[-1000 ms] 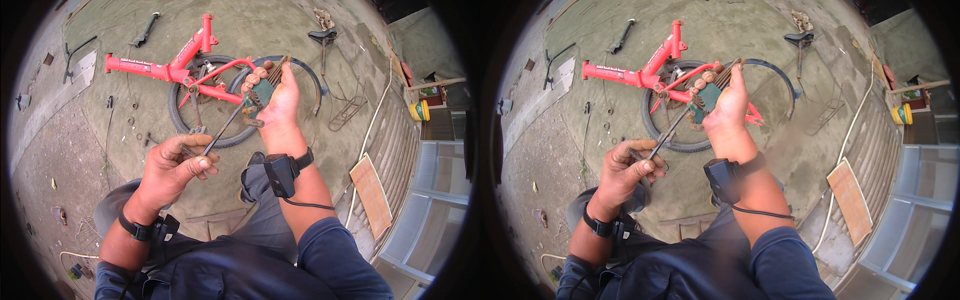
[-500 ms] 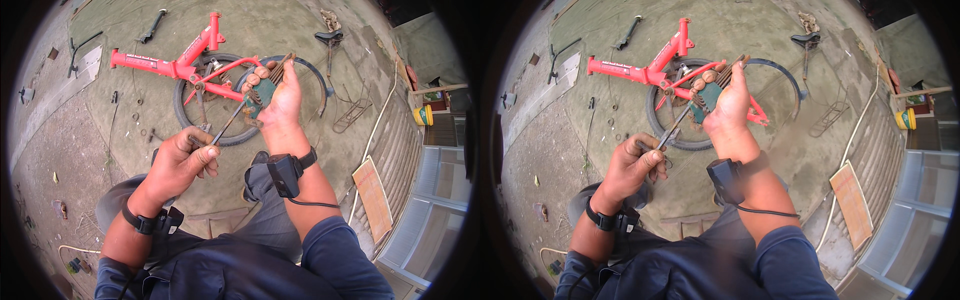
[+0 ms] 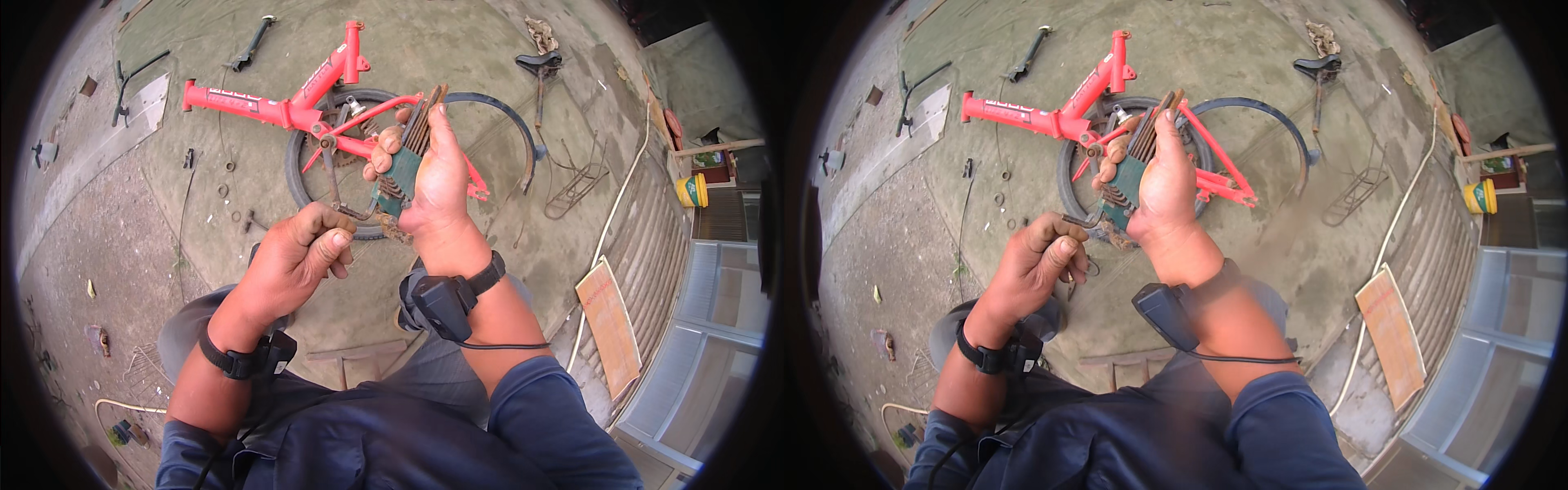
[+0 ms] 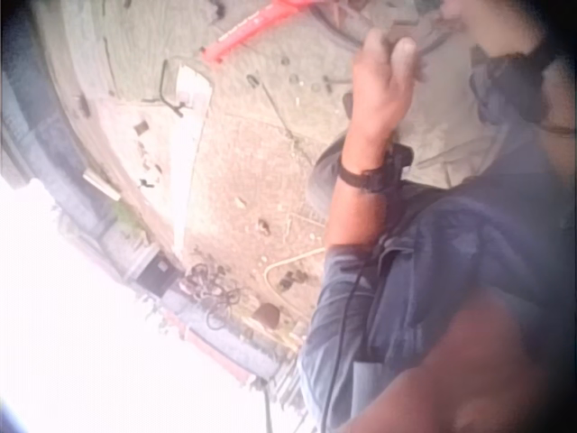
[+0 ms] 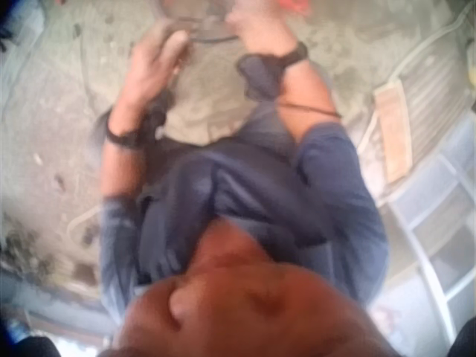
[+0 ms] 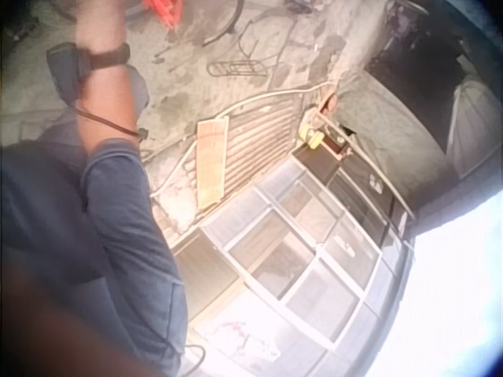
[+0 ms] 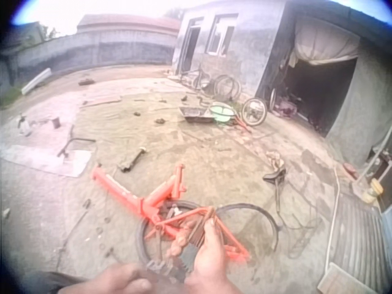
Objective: The person cleans the bottom bracket area of a red bicycle frame using a wire brush and a metal rod. They then lift the frame to inspect the bottom bracket shell and surrounding areas.
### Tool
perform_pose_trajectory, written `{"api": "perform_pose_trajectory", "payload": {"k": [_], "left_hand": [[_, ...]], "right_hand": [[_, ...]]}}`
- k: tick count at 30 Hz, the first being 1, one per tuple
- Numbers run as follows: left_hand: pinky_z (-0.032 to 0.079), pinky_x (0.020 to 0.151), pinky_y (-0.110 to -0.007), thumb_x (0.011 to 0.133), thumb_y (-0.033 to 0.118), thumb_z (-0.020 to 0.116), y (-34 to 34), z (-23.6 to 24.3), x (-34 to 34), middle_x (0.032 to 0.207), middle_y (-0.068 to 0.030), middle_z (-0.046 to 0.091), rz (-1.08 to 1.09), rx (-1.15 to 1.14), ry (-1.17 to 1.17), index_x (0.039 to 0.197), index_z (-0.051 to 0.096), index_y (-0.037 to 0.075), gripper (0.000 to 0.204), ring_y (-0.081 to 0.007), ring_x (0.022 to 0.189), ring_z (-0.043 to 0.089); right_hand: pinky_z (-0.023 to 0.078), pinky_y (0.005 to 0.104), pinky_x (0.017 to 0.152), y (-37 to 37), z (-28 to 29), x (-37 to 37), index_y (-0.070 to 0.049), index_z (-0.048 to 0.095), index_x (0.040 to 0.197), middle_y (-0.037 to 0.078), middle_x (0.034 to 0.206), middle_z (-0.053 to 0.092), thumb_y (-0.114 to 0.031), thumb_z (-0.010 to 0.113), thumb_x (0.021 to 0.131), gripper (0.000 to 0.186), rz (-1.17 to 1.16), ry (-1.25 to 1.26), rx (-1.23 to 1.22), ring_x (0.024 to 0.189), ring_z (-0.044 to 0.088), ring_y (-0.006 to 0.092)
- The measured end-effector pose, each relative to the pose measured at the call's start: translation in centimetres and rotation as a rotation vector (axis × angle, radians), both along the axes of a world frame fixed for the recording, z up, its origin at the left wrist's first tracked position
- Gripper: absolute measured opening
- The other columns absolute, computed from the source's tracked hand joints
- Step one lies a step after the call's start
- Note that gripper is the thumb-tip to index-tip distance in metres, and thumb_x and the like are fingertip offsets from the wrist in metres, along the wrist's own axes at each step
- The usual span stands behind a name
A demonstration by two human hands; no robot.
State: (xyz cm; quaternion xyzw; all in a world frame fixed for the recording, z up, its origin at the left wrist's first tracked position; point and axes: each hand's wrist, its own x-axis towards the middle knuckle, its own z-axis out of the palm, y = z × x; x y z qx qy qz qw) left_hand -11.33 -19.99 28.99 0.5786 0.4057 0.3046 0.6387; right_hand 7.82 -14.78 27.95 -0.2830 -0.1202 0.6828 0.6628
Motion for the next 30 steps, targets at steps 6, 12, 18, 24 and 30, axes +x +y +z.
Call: {"api": "perform_pose_trajectory", "payload": {"k": [6,12,18,24,30], "left_hand": [[0.052,0.062,-0.028,0.111,0.020,0.053,0.0,-0.5,0.1,0.074,-0.0045,0.064,0.024,0.116,0.011,0.100,0.058,0.000,0.023,-0.0113,0.065,0.062],[0.052,0.062,-0.023,0.112,0.032,0.050,0.5,-0.8,0.4,0.082,-0.0039,0.067,0.047,-0.019,0.061,0.111,0.058,0.001,0.032,-0.0118,0.070,0.067],[0.057,0.081,-0.029,0.100,0.033,0.072,-0.8,-1.0,2.3,0.113,-0.0111,0.062,0.141,0.061,-0.101,0.142,0.046,-0.003,0.061,-0.0174,0.098,0.067],[0.059,0.086,-0.030,0.101,0.019,0.072,-1.2,-0.9,2.7,0.115,-0.0151,0.063,0.228,-0.013,-0.213,0.143,0.043,-0.006,0.057,-0.0183,0.100,0.069],[0.060,0.083,-0.030,0.110,0.023,0.056,-1.3,-1.6,2.7,0.109,-0.0120,0.067,0.307,-0.088,-0.287,0.139,0.050,-0.003,0.040,-0.0175,0.100,0.070]], "right_hand": [[0.056,0.0412,0.055,-0.6,-0.4,-0.3,-0.010,0.055,0.110,0.008,0.073,0.063,-0.051,0.042,0.110,0.043,0.061,-0.013,-0.063,0.059,0.064,0.0224],[0.057,0.0415,0.055,-0.4,-0.4,-1.0,-0.009,0.055,0.108,0.008,0.073,0.062,-0.051,0.042,0.110,0.044,0.033,0.016,-0.069,0.058,0.064,0.0231],[0.057,0.0388,0.055,-0.7,-0.4,-0.9,-0.009,0.054,0.108,0.009,0.073,0.062,-0.052,0.043,0.109,0.044,-0.055,-0.152,-0.031,0.056,0.064,0.0225],[0.057,0.0392,0.055,-0.8,-0.6,-1.4,-0.008,0.053,0.109,0.009,0.072,0.061,-0.053,0.043,0.109,0.045,-0.060,-0.157,-0.039,0.056,0.064,0.0229],[0.057,0.0403,0.055,-0.8,-0.4,-1.2,-0.008,0.053,0.108,0.009,0.072,0.061,-0.052,0.042,0.109,0.045,-0.040,-0.090,-0.053,0.056,0.064,0.0238]]}}
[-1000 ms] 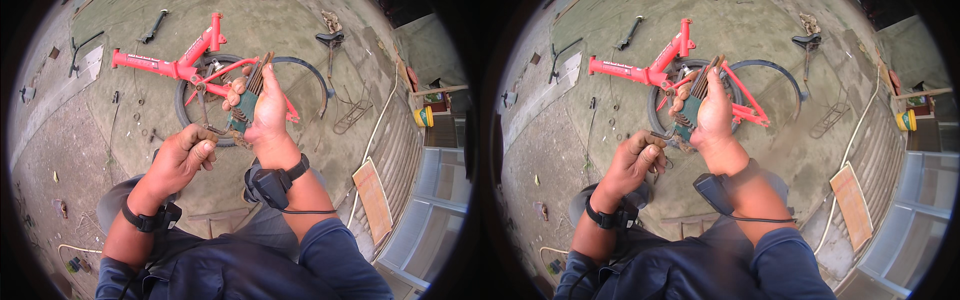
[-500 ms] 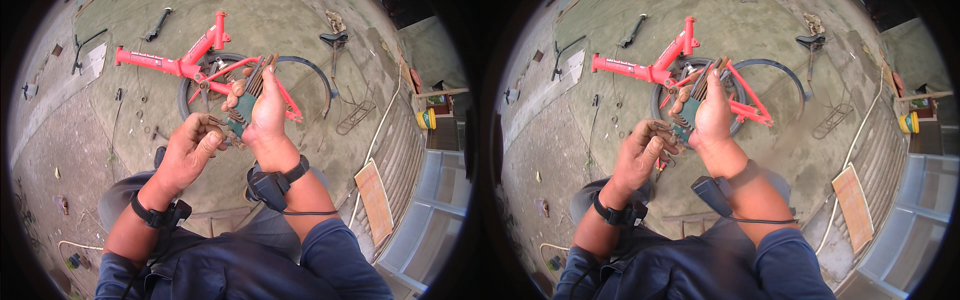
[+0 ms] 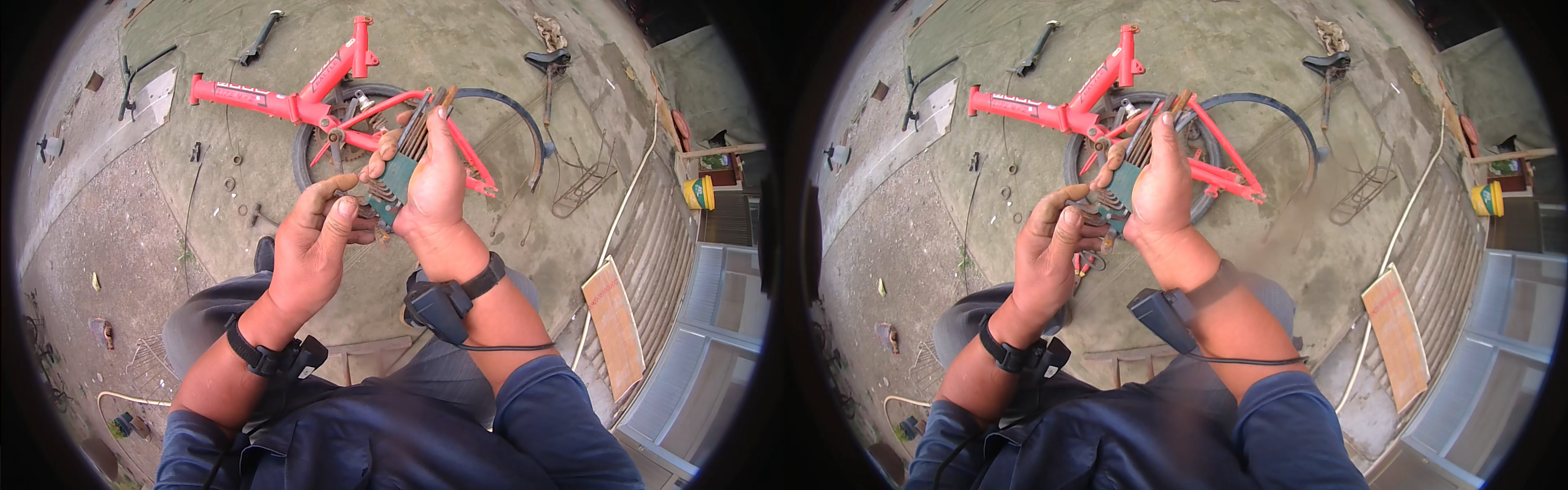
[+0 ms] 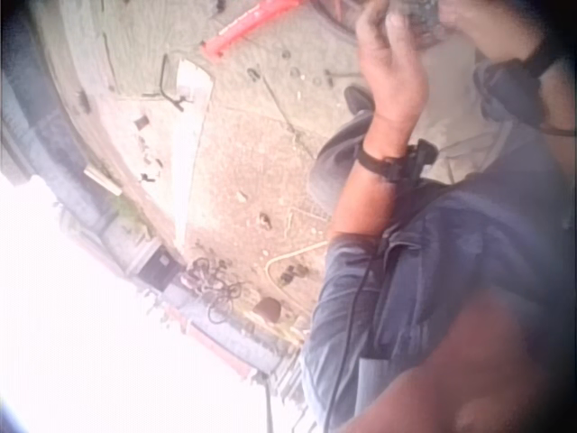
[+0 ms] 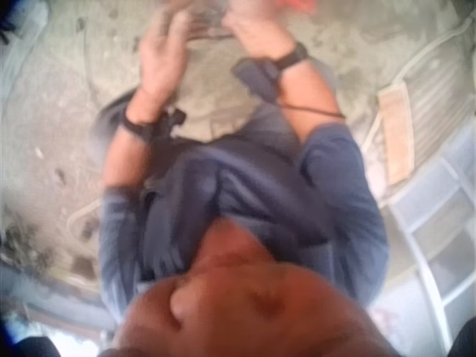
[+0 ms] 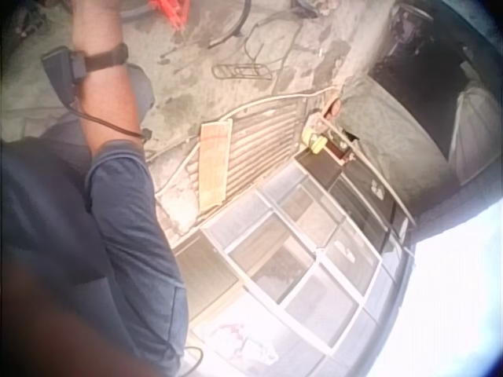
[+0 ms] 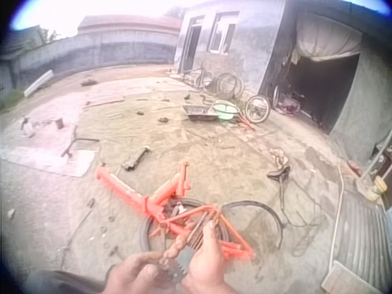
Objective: The person cleans the bottom bracket area of a red bicycle frame using a wire brush and a metal rod. They then lift the frame to inspect the bottom bracket shell and surrounding areas.
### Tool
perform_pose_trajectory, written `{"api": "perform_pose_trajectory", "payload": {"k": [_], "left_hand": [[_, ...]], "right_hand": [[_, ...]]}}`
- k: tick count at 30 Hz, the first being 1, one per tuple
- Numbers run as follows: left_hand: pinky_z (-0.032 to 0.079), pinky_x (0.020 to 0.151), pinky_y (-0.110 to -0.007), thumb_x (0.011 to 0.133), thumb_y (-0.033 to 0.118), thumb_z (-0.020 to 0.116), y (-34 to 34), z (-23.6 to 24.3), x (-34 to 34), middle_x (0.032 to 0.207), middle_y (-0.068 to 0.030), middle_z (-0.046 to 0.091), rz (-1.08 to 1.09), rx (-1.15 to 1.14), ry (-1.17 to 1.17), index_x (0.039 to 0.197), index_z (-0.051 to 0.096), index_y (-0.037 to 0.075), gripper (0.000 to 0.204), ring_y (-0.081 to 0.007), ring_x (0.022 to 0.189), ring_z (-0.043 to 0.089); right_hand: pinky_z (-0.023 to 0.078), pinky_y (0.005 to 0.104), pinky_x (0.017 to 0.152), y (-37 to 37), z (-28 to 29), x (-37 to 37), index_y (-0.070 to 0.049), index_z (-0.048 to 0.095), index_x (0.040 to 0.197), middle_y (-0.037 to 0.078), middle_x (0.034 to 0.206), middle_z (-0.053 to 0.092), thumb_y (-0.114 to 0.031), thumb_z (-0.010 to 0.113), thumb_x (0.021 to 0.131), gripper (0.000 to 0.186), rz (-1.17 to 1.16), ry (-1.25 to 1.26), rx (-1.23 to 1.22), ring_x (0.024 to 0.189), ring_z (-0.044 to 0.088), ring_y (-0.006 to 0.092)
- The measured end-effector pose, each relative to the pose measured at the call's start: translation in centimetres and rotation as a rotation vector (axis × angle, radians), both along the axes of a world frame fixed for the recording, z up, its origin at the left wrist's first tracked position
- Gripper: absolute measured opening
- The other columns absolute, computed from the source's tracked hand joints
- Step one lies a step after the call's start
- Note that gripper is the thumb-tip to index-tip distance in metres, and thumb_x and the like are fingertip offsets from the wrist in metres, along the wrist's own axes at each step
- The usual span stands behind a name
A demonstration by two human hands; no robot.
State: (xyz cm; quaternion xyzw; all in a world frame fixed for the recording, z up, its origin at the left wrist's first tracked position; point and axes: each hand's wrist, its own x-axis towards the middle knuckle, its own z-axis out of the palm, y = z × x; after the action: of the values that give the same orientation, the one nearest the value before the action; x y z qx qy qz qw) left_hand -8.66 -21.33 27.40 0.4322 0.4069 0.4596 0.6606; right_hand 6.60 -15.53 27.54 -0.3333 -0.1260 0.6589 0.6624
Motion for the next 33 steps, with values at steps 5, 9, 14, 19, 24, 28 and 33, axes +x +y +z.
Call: {"api": "perform_pose_trajectory", "payload": {"k": [5,9,14,19,24,28,33], "left_hand": [[0.060,0.083,-0.031,0.112,0.028,0.051,0.5,-0.7,-0.5,0.113,-0.0122,0.067,-0.036,-0.053,-0.050,0.137,0.054,0.001,0.038,-0.0180,0.093,0.072],[0.060,0.085,-0.033,0.107,0.032,0.060,0.4,-0.6,-0.5,0.122,-0.0158,0.064,-0.035,-0.074,-0.114,0.144,0.046,-0.001,0.052,-0.0211,0.100,0.071],[0.057,0.094,-0.036,0.086,0.030,0.087,-0.6,-0.4,0.9,0.131,-0.0220,0.059,-0.105,0.048,0.091,0.153,0.023,-0.011,0.101,-0.0267,0.117,0.065],[0.055,0.095,-0.034,0.085,0.018,0.088,-0.7,0.1,1.6,0.124,-0.0171,0.061,0.038,0.037,0.042,0.157,0.021,-0.009,0.101,-0.0238,0.113,0.066],[0.056,0.092,-0.032,0.093,0.014,0.080,-0.6,0.4,1.6,0.113,-0.0142,0.065,0.028,0.041,0.009,0.155,0.025,-0.009,0.086,-0.0191,0.106,0.067],[0.056,0.090,-0.030,0.099,0.010,0.072,-0.2,0.4,1.5,0.111,-0.0132,0.065,0.034,0.058,0.011,0.151,0.031,-0.008,0.069,-0.0163,0.104,0.067],[0.059,0.086,-0.032,0.105,0.016,0.064,0.0,0.0,1.2,0.114,-0.0113,0.066,0.072,0.103,0.009,0.145,0.043,-0.004,0.050,-0.0181,0.104,0.067]], "right_hand": [[0.057,0.0410,0.056,0.0,0.1,-0.1,-0.009,0.054,0.107,0.009,0.072,0.061,-0.050,0.041,0.110,0.044,0.008,0.064,0.002,0.056,0.064,0.0245],[0.056,0.0412,0.055,0.5,0.2,0.2,-0.009,0.054,0.105,0.008,0.072,0.061,-0.050,0.040,0.110,0.044,-0.042,0.039,0.002,0.056,0.063,0.0242],[0.055,0.0396,0.054,1.0,0.2,1.0,-0.008,0.055,0.102,0.008,0.071,0.061,-0.051,0.042,0.110,0.046,-0.114,0.039,0.012,0.056,0.062,0.0226],[0.055,0.0399,0.056,0.8,0.1,0.5,-0.008,0.055,0.102,0.009,0.072,0.060,-0.051,0.042,0.109,0.046,-0.118,-0.026,0.017,0.058,0.061,0.0225],[0.055,0.0429,0.060,0.7,0.0,0.6,-0.010,0.053,0.108,0.008,0.074,0.059,-0.050,0.043,0.110,0.041,-0.079,-0.045,0.036,0.061,0.061,0.0235],[0.055,0.0438,0.059,0.6,0.1,0.8,-0.009,0.052,0.108,0.009,0.074,0.059,-0.049,0.042,0.110,0.041,-0.076,-0.012,0.044,0.061,0.061,0.0242],[0.055,0.0435,0.059,0.6,0.4,0.8,-0.009,0.054,0.105,0.008,0.073,0.059,-0.050,0.042,0.110,0.042,-0.068,0.055,0.015,0.060,0.061,0.0240]]}}
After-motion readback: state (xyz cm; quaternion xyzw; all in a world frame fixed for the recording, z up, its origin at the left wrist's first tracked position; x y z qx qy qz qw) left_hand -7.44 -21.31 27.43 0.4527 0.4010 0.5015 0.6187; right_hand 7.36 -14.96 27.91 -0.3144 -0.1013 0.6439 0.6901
